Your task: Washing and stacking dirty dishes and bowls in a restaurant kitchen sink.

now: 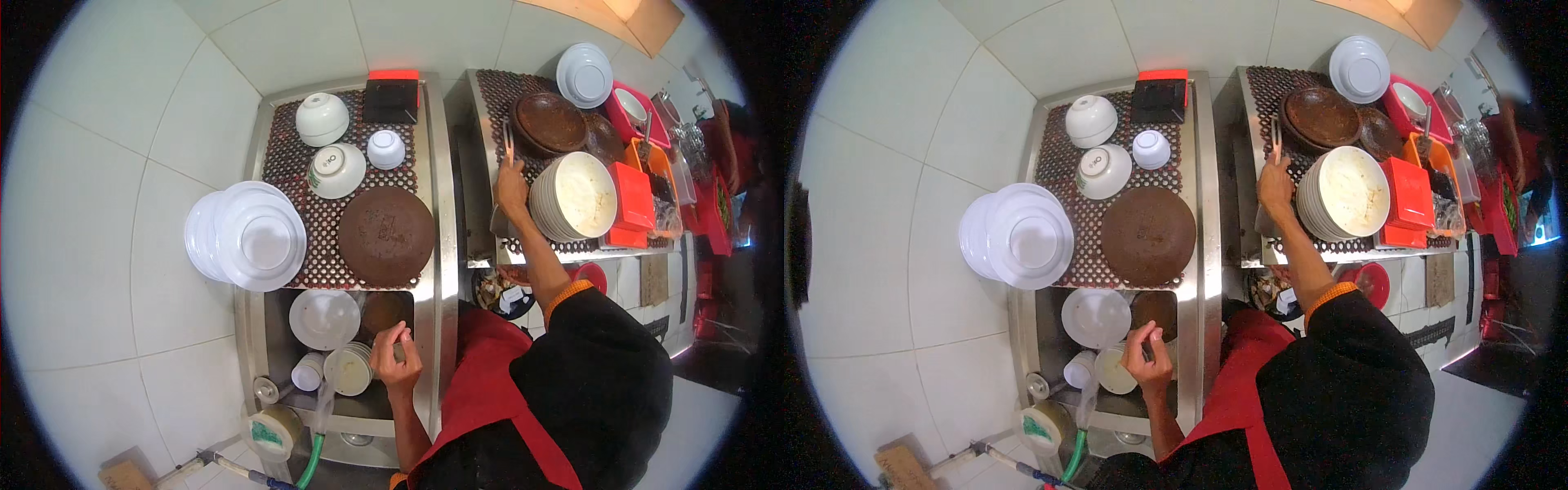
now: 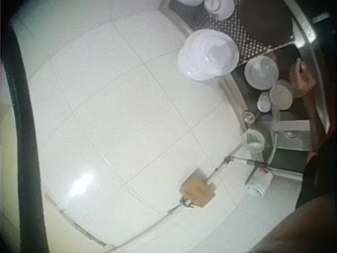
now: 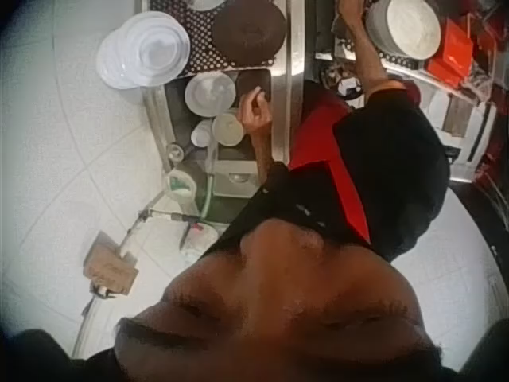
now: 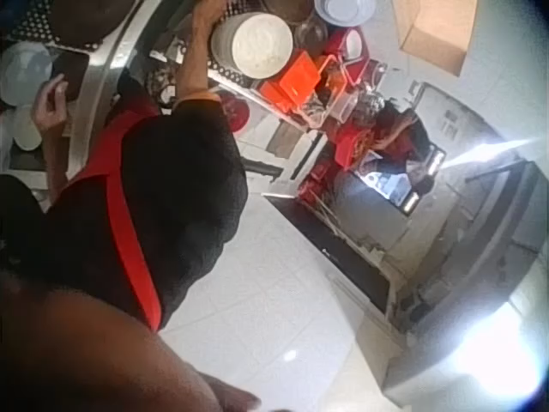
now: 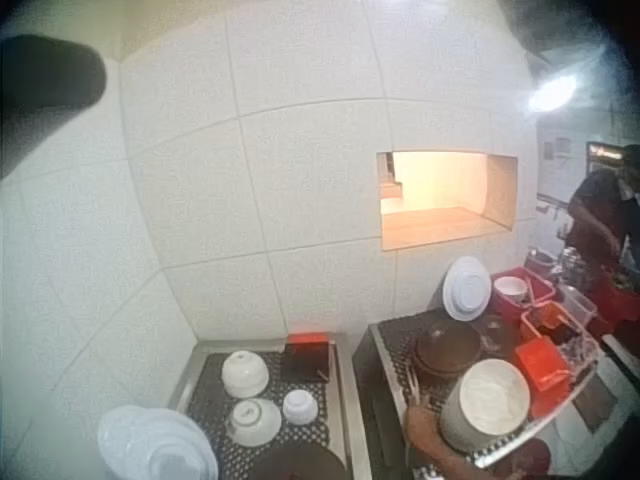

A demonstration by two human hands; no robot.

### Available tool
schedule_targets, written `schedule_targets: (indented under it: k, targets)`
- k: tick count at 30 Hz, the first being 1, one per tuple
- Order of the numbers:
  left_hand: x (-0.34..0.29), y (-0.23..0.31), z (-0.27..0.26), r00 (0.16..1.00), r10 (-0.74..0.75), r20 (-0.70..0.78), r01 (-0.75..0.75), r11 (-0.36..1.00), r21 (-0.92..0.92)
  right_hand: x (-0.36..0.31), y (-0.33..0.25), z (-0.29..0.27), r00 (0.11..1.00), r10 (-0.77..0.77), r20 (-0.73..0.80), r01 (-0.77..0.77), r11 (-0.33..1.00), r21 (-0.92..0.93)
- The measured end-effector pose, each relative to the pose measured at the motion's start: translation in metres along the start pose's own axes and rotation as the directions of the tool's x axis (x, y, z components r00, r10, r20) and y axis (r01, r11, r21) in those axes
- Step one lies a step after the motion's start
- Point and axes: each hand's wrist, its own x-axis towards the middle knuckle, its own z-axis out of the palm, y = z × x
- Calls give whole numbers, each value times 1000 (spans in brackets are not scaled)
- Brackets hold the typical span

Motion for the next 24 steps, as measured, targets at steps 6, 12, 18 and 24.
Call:
schedule_targets:
  k: [6, 12, 18, 24]
  targets:
    - [6, -4, 8, 998, 38, 43, -38, 999, 11, 70, -13, 11, 997, -43, -65, 41, 998, -43]
    - [13, -10, 13, 996, 81, 38, -83, 995, 60, 108, -9, 41, 973, -96, -210, 35, 961, -274]
    - [14, -14, 14, 998, -15, 66, 11, 998, 60, 86, -12, 35, 892, -282, -353, 86, 874, -479]
    - [20, -29, 21, 996, -5, 91, 3, 1000, 28, 133, -88, 60, 971, -214, -107, 239, 831, 502]
